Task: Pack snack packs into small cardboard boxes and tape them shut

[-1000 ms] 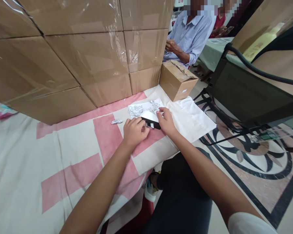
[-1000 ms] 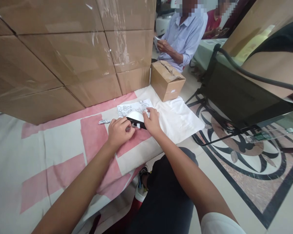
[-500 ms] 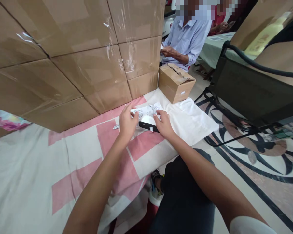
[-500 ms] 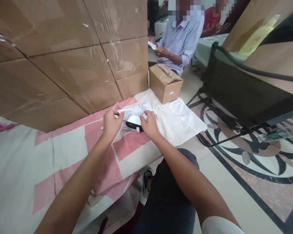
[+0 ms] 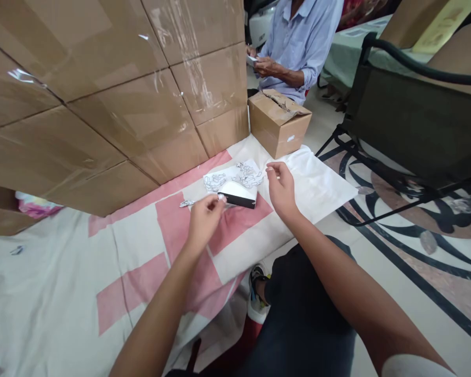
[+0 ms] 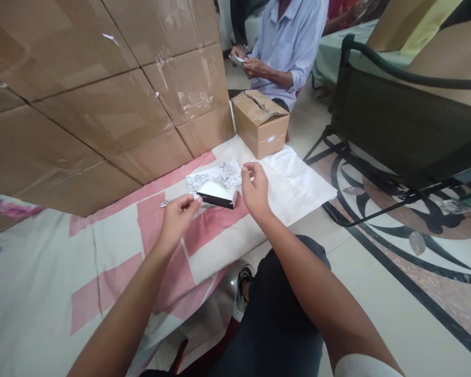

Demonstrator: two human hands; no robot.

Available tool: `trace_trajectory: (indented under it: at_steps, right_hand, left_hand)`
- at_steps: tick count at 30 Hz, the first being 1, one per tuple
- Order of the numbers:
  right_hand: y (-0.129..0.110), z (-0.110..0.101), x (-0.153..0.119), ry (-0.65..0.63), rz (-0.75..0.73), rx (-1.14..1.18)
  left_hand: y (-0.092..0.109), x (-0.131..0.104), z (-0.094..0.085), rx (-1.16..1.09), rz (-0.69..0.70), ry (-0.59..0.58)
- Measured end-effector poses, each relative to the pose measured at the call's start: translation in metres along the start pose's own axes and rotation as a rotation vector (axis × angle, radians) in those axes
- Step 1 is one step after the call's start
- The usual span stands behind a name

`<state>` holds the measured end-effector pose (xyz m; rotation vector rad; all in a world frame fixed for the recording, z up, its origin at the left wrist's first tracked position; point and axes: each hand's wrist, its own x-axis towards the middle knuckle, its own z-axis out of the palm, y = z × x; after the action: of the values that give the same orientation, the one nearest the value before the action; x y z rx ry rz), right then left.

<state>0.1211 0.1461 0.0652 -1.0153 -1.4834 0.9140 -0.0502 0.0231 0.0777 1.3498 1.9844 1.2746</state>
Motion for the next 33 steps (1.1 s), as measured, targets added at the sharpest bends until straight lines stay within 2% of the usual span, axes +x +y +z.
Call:
trace_trajectory:
  at_steps: [3, 6, 9, 13, 17, 19, 23, 27, 30, 33]
  right_hand:
    - [0.000, -0.004, 0.000, -0.011, 0.051, 0.026]
    - [0.000, -0.004, -0.001, -0.040, 0.052, 0.016]
    - [0.001, -0.006, -0.001, -0.083, 0.065, 0.006]
    - [0.004, -0.012, 0.000, -0.092, 0.088, 0.024]
    - [0.010, -0.018, 0.000, -0.124, 0.090, 0.031]
    - [0.013, -0.020, -0.002, -0.181, 0.112, 0.030]
    - [0.010, -0.027, -0.008, -0.346, 0.100, -0.026]
    - [-0.002, -0.031, -0.023, -0.601, -0.040, -0.072]
    - [-0.012, -0.032, -0.040, -0.748, -0.127, -0.187]
    - [-0.016, -0.029, -0.047, -0.788, -0.147, -0.361]
  left_hand:
    - [0.005, 0.048, -0.005, 0.031, 0.025, 0.166]
    - [0.006, 0.094, -0.001, 0.003, 0.025, 0.199]
    - [0.003, 0.111, 0.001, -0.021, 0.062, 0.179]
    - [-0.006, 0.092, 0.007, 0.033, 0.142, 0.147]
    - [-0.014, 0.056, 0.020, 0.310, 0.044, -0.027]
    - [-0.016, 0.038, 0.020, 0.344, 0.016, -0.089]
    - [-0.021, 0.006, -0.002, 0.358, 0.105, -0.145]
    - [-0.027, -0.018, -0.024, 0.490, 0.240, -0.153]
    - [-0.032, -0.030, -0.026, 0.538, 0.245, -0.109]
    - [-0.038, -0.034, -0.026, 0.496, 0.236, -0.108]
